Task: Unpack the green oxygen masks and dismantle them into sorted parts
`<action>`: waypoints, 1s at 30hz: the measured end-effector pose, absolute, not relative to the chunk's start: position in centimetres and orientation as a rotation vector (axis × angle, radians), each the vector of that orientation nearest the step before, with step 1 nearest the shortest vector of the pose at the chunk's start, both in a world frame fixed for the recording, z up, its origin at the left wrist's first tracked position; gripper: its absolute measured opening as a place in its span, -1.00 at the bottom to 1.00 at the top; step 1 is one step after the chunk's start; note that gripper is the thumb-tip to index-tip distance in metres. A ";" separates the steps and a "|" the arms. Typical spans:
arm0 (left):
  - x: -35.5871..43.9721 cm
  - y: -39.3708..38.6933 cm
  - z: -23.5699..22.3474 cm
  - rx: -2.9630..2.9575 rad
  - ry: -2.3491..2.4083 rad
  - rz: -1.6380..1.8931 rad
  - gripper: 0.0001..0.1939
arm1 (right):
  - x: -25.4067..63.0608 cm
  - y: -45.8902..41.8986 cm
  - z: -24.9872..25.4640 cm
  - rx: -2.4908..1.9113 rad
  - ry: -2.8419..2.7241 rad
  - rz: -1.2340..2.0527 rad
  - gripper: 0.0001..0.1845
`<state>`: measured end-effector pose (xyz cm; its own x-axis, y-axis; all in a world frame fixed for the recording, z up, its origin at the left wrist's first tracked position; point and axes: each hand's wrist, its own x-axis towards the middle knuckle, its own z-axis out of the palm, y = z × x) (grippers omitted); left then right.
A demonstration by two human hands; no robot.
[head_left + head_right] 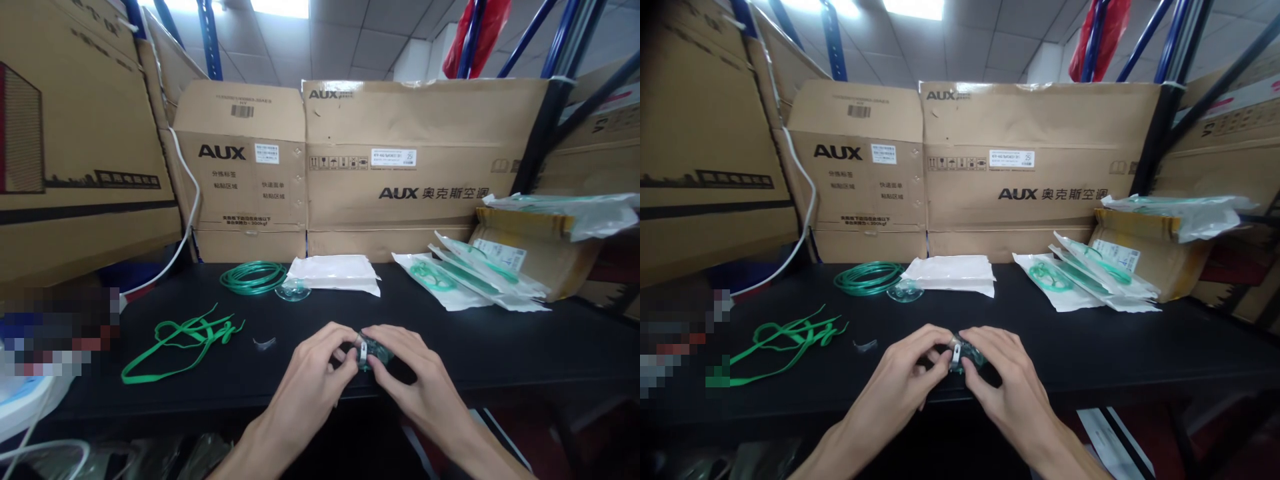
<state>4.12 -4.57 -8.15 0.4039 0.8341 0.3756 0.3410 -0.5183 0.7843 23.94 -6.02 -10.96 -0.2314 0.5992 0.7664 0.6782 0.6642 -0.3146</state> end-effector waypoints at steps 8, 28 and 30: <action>4.6 -4.8 -8.6 2.103 0.890 1.183 -0.88 | 23.9 -6.0 -10.7 -1.059 -1.892 -0.052 -0.74; 3.9 -4.9 -7.8 2.109 0.981 1.012 -0.78 | 24.0 -6.6 -10.8 -1.004 -1.955 -0.190 -0.63; 3.9 -4.9 -7.8 2.176 0.965 1.055 -0.81 | 23.9 -6.5 -10.9 -1.004 -1.930 -0.183 -0.63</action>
<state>3.95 -4.89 -7.83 0.4394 0.7832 0.4399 0.3683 -0.6038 0.7070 23.92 -6.54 -10.85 -0.2419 0.5714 0.7842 0.7086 0.6561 -0.2595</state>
